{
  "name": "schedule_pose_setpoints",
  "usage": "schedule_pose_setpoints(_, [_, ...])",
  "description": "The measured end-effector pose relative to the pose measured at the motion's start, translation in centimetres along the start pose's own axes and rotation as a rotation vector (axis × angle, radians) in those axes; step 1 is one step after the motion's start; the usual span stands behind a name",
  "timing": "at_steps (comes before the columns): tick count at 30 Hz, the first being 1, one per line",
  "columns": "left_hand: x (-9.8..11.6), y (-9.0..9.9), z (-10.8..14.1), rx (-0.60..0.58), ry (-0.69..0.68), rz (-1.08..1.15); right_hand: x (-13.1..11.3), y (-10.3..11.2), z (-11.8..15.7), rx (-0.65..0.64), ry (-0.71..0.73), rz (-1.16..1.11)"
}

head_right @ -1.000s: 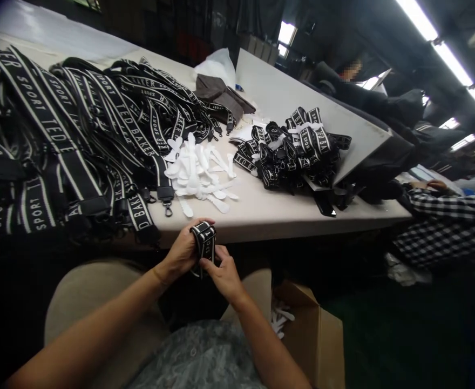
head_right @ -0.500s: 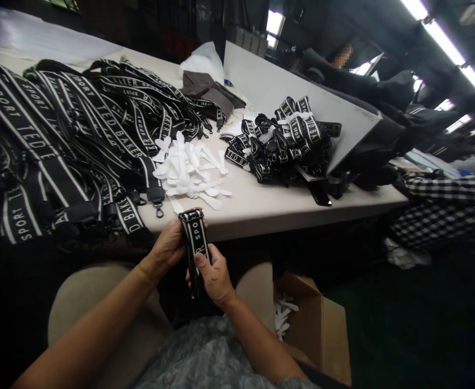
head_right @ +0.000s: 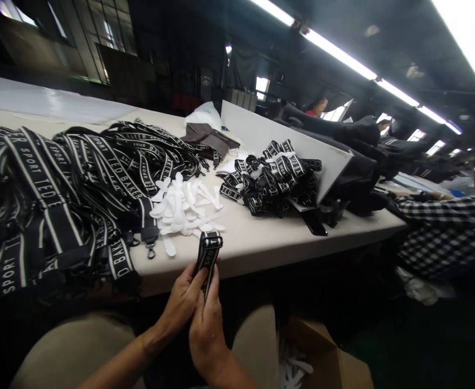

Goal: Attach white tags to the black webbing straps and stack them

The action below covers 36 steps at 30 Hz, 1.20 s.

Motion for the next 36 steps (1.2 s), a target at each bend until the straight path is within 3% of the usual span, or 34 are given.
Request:
schedule_pose_setpoints(3, [2.8,3.7,-1.2,0.129,-0.062,0.139,-3.2,-1.7,-0.3,-0.211,0.103,0.029])
schedule_pose_setpoints(5, [5.2,6.8,-2.4,0.231,-0.118,0.163,-4.8,-1.5,-1.9,-0.277,0.121,0.049])
schedule_pose_setpoints(9, [8.7,10.7,-5.4,0.326,-0.230,0.104,-8.3,2.2,-10.2,-0.079,0.299,0.176])
schedule_pose_setpoints(11, [8.4,11.5,-6.7,0.355,-0.238,0.125,-9.4,1.9,-15.1,-0.107,0.412,0.320])
schedule_pose_setpoints(13, [6.8,11.5,-7.7,0.336,-0.177,0.161,-8.8,0.2,-19.8,-0.257,0.434,0.440])
schedule_pose_setpoints(15, [4.8,11.0,-8.4,0.258,-0.089,0.213,-7.1,-1.6,-23.2,-0.418,0.382,0.529])
schedule_pose_setpoints(18, [3.2,10.9,-8.7,0.176,0.005,0.296,-4.4,-3.0,-26.1,-0.557,0.257,0.649])
schedule_pose_setpoints(21, [3.0,12.2,-9.0,0.212,0.019,0.368,-3.1,-3.2,-27.1,-0.602,0.176,0.721])
schedule_pose_setpoints(25, [3.2,13.5,-9.4,0.260,-0.013,0.410,-3.1,-3.5,-27.5,-0.625,0.137,0.754])
schedule_pose_setpoints(28, [3.3,13.6,-9.5,0.242,-0.038,0.415,-4.0,-3.5,-27.3,-0.612,0.147,0.781])
schedule_pose_setpoints(30, [3.6,13.5,-9.2,0.216,-0.059,0.405,-5.6,-3.0,-26.9,-0.536,0.202,0.755])
schedule_pose_setpoints(33, [4.4,12.8,-8.6,0.136,-0.087,0.343,-8.7,-0.7,-25.2,-0.323,0.232,0.427])
schedule_pose_setpoints(36, [5.4,11.1,-7.8,0.026,-0.108,0.277,-9.1,1.4,-22.1,-0.188,0.083,-0.041])
Point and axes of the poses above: each hand's wrist, its own z-axis away from the middle knuckle, its own y-axis out of the back of the hand, x = y × z, the point moved 10 cm from there along -z, towards the middle knuckle, and after that the axes turned 7 degrees about -z, right-handed, at the moved point
